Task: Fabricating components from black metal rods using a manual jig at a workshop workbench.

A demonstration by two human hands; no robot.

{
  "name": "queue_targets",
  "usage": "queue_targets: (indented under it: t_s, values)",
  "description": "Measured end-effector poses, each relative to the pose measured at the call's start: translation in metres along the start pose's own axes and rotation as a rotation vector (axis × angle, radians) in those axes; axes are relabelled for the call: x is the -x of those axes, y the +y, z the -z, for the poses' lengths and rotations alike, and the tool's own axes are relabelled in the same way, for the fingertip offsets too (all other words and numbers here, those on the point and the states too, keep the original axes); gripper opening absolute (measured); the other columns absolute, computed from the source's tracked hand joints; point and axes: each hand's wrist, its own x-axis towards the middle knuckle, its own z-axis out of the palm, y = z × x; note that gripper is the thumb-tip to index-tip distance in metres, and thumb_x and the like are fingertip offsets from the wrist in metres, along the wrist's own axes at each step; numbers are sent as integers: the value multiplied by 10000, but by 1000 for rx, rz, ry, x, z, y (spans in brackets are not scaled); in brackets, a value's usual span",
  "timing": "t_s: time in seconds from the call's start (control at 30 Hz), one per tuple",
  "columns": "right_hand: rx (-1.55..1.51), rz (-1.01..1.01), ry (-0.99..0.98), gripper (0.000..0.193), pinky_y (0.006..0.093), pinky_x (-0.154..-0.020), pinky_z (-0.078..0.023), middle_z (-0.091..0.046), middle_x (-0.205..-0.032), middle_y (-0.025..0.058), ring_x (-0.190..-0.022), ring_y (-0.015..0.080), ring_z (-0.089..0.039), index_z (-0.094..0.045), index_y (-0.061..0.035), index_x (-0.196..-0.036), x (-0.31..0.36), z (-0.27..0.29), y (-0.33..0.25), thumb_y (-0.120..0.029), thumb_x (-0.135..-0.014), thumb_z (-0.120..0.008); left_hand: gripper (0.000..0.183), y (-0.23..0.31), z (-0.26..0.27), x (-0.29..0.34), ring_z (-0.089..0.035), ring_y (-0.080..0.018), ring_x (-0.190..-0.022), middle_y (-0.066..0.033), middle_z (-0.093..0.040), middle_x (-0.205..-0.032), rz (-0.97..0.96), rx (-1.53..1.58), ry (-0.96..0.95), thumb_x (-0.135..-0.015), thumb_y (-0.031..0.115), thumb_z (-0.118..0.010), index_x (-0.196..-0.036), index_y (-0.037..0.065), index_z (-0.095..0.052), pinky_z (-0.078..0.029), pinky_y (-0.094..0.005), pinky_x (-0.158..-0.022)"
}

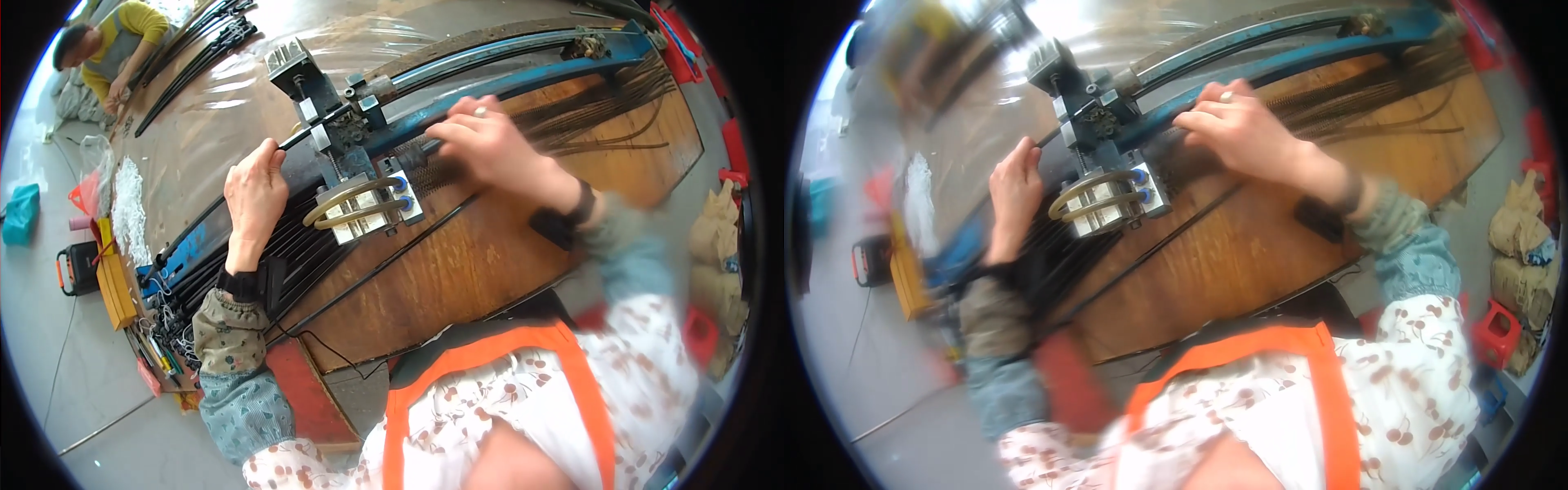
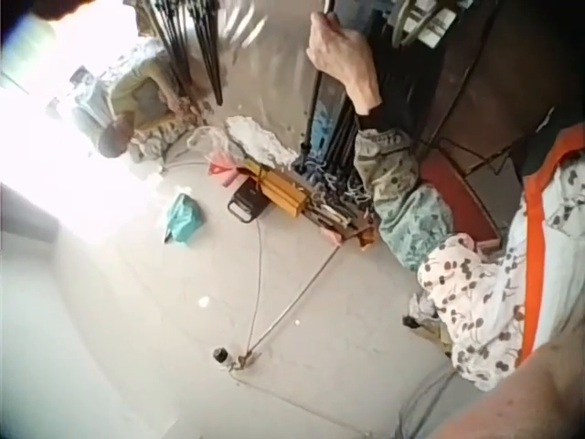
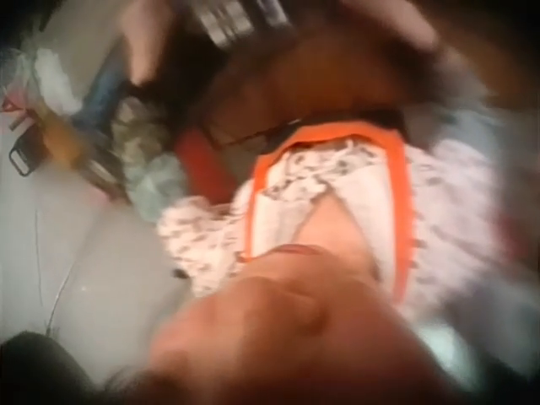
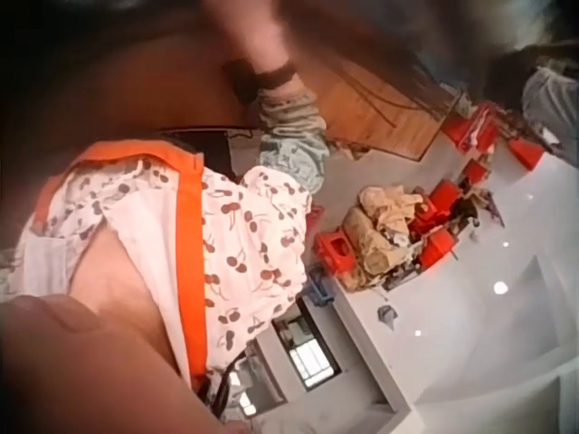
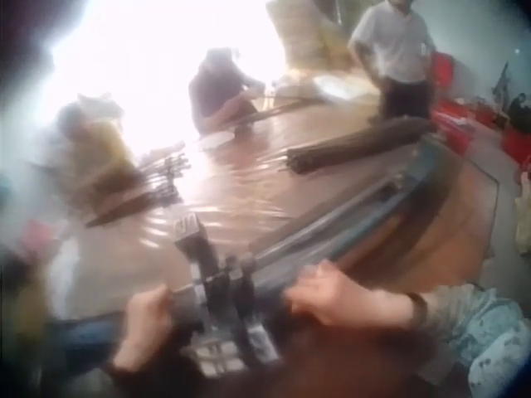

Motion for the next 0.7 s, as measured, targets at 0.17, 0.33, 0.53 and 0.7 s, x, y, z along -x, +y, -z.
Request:
queue_targets:
  t_s: [0.17,0.33,0.53,0.7]
  values:
    - [-232,-125,-133,163,410,-770,-492,-649,-910,135,-897,334,-617,-643,-34,-997,6,-6,-1,-70,-845,-691,105,-11,-11,4,-606,-376,-749,-139,-627,-784,-149,-72,133,-929,110,-582,-842,61,-548,-454,-455,-667]
    - [-531,-555,-423,241,390,-607,-471,-628,-749,136,-688,269,-611,-604,2,-911,4,10,6,-181,-837,-742,53,-26,-15,-8,-624,-289,-725,-90,-622,-804,-359,-232,247,-932,144,-606,-917,106,-571,-473,-402,-619]
    - [85,92,-329,180,393,-679,-486,-534,-832,124,-843,312,-558,-527,-76,-824,54,-29,-34,-53,-701,-656,186,-105,25,39,-594,-256,-945,-68,-633,-957,-233,-558,416,-870,128,-628,-1056,131,-622,-452,-426,-814]
    - [-109,105,-118,294,413,-605,-481,-553,-884,151,-770,330,-568,-587,-1,-1003,62,-16,-38,85,-724,-621,306,87,-38,155,-588,-304,-894,-121,-581,-914,-158,75,33,-779,170,-640,-1064,64,-618,-480,-427,-770]
